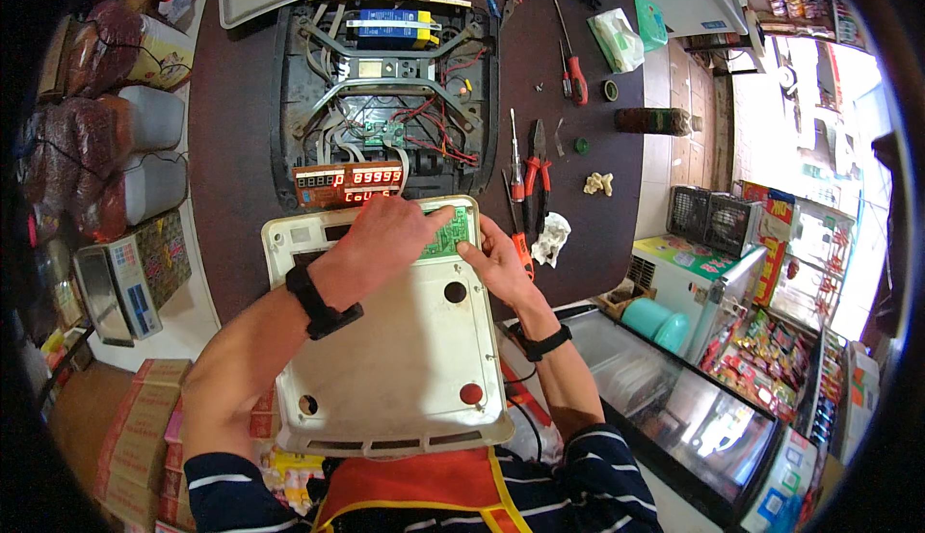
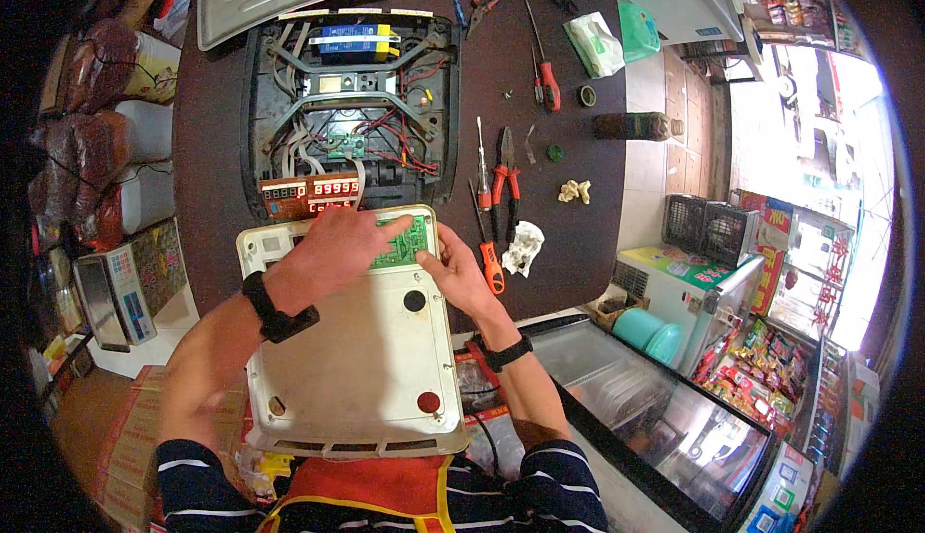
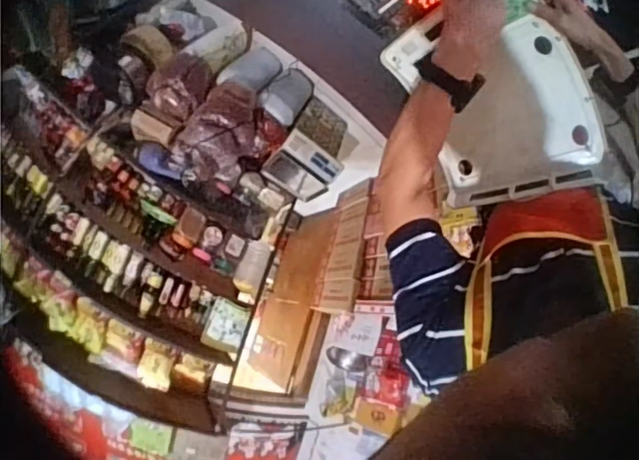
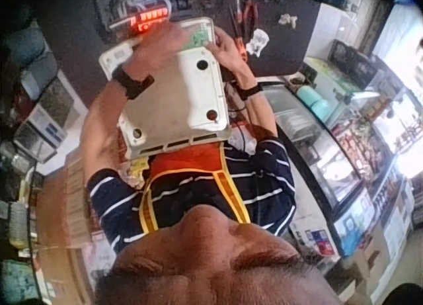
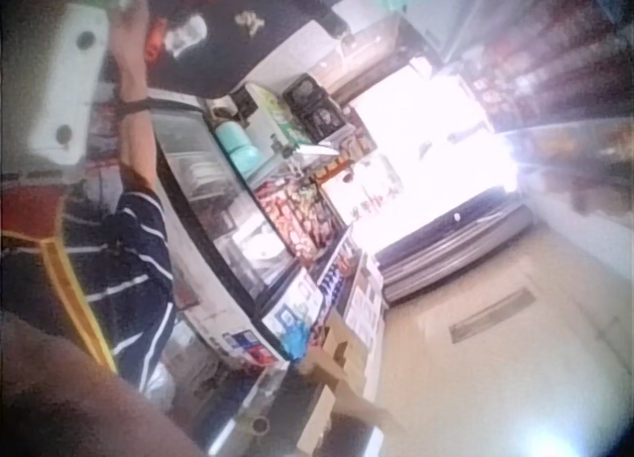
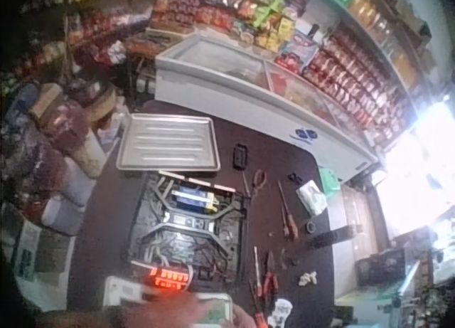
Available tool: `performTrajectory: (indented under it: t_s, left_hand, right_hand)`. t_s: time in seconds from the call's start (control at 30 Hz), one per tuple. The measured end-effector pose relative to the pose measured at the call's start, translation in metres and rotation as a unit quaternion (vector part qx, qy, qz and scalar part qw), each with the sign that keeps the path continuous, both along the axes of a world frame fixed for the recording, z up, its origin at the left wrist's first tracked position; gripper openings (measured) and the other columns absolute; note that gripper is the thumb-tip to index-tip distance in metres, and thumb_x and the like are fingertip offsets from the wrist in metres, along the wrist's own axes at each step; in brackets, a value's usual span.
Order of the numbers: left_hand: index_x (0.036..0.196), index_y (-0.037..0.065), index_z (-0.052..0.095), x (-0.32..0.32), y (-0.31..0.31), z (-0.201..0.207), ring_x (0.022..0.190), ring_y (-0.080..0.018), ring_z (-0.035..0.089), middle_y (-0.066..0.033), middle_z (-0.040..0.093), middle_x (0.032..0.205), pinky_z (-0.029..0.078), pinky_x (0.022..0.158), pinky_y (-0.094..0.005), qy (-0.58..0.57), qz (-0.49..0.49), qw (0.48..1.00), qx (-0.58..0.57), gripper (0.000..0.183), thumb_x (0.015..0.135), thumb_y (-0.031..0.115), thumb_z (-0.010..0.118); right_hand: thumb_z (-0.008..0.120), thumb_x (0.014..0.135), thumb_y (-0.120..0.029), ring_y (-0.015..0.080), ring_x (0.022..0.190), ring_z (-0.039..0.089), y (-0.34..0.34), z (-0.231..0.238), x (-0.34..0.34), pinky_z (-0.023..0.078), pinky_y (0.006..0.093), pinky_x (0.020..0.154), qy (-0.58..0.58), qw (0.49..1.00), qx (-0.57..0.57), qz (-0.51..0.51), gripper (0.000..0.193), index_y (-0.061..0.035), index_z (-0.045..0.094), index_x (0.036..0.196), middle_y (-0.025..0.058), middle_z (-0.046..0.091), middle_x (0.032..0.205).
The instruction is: The person repairs a digital weighing scale by manipulating internal wires and components with pliers and a screwdriver. They reassemble the scale, test the display and keypad, then open it again to inspect the circuit board.
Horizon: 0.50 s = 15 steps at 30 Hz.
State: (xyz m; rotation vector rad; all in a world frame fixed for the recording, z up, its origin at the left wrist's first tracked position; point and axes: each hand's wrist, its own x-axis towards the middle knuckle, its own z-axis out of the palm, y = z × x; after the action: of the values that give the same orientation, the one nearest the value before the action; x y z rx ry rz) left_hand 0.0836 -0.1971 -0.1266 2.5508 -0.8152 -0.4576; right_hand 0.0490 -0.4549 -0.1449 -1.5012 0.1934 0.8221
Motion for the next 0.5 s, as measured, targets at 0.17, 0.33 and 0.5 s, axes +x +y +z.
performTrajectory:
  t_s: [0.17, 0.33, 0.5]
  left_hand:
    - [0.129, 0.016, 0.071, -0.013, 0.017, -0.003, 0.067, -0.0259, 0.075, -0.0058, 0.068, 0.071, 0.056, 0.059, -0.0422, 0.003, 0.012, 1.0, 0.021, 0.03, 0.098, 0.018, 0.073]
    - [0.132, 0.016, 0.073, -0.034, 0.027, 0.001, 0.063, -0.0211, 0.072, -0.0036, 0.066, 0.069, 0.056, 0.059, -0.039, -0.096, 0.03, 0.994, 0.03, 0.035, 0.098, 0.022, 0.075]
    - [0.147, 0.017, 0.067, -0.064, 0.044, 0.002, 0.068, -0.0254, 0.075, -0.0084, 0.069, 0.077, 0.06, 0.06, -0.0428, 0.003, 0.027, 0.999, 0.036, 0.056, 0.096, 0.032, 0.081]
  right_hand:
    - [0.065, 0.112, -0.005, 0.0107, 0.119, 0.068, 0.002, -0.002, -0.002, 0.055, 0.03, 0.102, 0.004, 1.0, -0.02, -0.002, 0.052, 0.0016, 0.047, 0.16, 0.0058, 0.072, 0.135]
    - [0.067, 0.112, -0.008, 0.0109, 0.119, 0.068, -0.002, -0.004, 0.002, 0.055, 0.0297, 0.101, 0.016, 1.0, 0.002, 0.004, 0.051, 0.0014, 0.048, 0.159, 0.0052, 0.072, 0.134]
    - [0.068, 0.111, -0.004, 0.012, 0.121, 0.068, 0.0, -0.003, 0.001, 0.056, 0.0314, 0.104, 0.022, 1.0, -0.012, 0.005, 0.055, 0.0034, 0.045, 0.16, 0.0071, 0.071, 0.137]
